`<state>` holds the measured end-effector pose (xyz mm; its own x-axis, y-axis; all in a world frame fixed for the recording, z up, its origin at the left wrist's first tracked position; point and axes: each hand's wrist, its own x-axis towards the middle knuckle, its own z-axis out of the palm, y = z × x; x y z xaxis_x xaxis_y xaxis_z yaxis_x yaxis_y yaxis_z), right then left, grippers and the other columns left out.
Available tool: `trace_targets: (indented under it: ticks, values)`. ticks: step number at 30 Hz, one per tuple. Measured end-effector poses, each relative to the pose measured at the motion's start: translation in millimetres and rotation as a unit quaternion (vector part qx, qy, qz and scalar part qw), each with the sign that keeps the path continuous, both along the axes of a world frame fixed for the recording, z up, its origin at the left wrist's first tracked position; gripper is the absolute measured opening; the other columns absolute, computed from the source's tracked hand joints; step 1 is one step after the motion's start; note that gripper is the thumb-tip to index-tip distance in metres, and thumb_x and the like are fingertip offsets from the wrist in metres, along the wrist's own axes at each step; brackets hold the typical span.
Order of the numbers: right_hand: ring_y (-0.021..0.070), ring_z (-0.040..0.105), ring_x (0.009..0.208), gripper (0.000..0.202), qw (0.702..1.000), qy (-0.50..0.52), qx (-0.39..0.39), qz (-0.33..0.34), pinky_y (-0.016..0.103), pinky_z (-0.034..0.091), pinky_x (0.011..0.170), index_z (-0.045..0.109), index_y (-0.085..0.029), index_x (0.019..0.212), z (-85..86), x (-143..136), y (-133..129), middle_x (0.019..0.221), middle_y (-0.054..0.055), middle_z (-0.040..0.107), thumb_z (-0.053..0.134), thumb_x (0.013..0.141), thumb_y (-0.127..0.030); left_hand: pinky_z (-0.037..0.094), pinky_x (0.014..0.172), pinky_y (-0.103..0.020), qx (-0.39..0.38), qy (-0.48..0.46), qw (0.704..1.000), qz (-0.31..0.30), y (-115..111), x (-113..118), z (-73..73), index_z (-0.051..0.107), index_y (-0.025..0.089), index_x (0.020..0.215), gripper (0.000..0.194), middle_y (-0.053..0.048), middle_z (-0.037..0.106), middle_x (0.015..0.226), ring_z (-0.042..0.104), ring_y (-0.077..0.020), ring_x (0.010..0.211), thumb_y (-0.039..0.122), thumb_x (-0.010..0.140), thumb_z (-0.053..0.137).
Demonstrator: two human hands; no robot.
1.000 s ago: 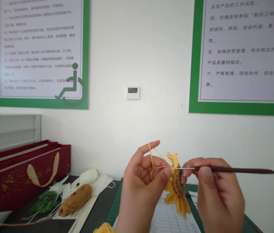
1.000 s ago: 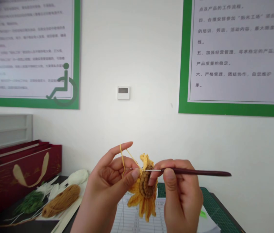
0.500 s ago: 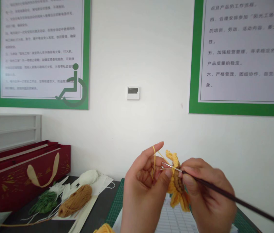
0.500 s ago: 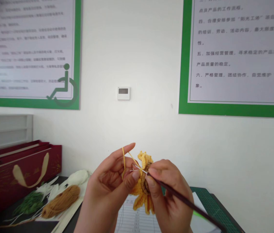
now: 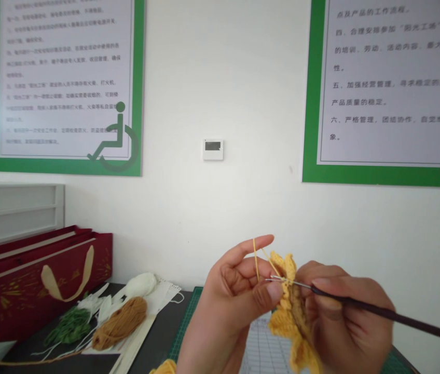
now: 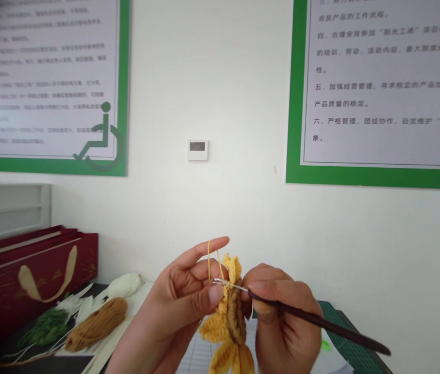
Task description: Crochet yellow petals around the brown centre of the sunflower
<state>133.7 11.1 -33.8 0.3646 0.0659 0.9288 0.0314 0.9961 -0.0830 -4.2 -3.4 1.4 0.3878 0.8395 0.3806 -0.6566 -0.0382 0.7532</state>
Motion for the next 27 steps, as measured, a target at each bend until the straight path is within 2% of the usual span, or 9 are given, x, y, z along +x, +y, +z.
trace_targets:
  ticks: [4, 11, 17, 23, 27]
  values:
    - [0.0144, 0.065, 0.058, 0.009, 0.996, 0.016, -0.054, 0.065, 0.021, 0.051, 0.042, 0.064, -0.022, 0.102, 0.2, -0.8, -5.9, 0.071, 0.001, 0.07, 0.057, 0.1, -0.017, 0.047, 0.073, -0.023, 0.031, 0.017, 0.999, 0.011, 3.3, -5.2, -1.1, 0.078, 0.022, 0.119, 0.047, -0.001, 0.069, 0.081, 0.061, -0.0109, 0.073, 0.011, 0.075, 0.089]
    - [0.0122, 0.065, 0.061, 0.016, 0.98, -0.022, -0.117, 0.159, 0.018, 0.052, 0.045, 0.061, -0.025, 0.105, -3.9, 8.8, -8.2, 0.072, 0.0, 0.063, 0.045, 0.106, -0.02, 0.046, 0.069, -0.021, 0.048, 0.021, 0.998, -0.038, 16.1, -7.6, -5.7, 0.08, 0.019, 0.111, 0.04, -0.001, 0.068, 0.083, 0.06, -0.0096, 0.072, 0.011, 0.073, 0.089]
    - [0.0126, 0.065, 0.062, 0.015, 0.98, -0.051, -0.115, 0.151, 0.02, 0.052, 0.046, 0.061, -0.026, 0.109, -6.8, 13.8, -10.3, 0.076, 0.001, 0.065, 0.047, 0.106, -0.022, 0.047, 0.07, -0.022, 0.051, 0.041, 0.996, -0.055, 18.2, -9.0, -9.5, 0.08, 0.019, 0.114, 0.04, -0.002, 0.066, 0.083, 0.06, -0.0107, 0.072, 0.015, 0.075, 0.088]
    - [0.0091, 0.063, 0.051, 0.018, 0.984, -0.082, -0.104, 0.119, 0.015, 0.045, 0.037, 0.061, -0.026, 0.111, -5.8, 17.0, -12.7, 0.081, 0.002, 0.068, 0.046, 0.106, -0.019, 0.048, 0.07, -0.024, 0.04, 0.044, 0.996, -0.065, 17.5, -7.8, -5.8, 0.081, 0.021, 0.111, 0.037, -0.005, 0.068, 0.085, 0.062, -0.013, 0.073, 0.015, 0.075, 0.087]
    - [0.0091, 0.062, 0.049, 0.017, 0.984, -0.08, -0.108, 0.12, 0.014, 0.044, 0.034, 0.061, -0.027, 0.111, -6.7, 18.7, -14.9, 0.079, 0.001, 0.067, 0.046, 0.106, -0.02, 0.048, 0.068, -0.022, 0.028, 0.042, 0.995, -0.089, 18.3, -8.3, -6.2, 0.081, 0.019, 0.111, 0.036, -0.004, 0.068, 0.083, 0.061, -0.0118, 0.071, 0.013, 0.075, 0.085]
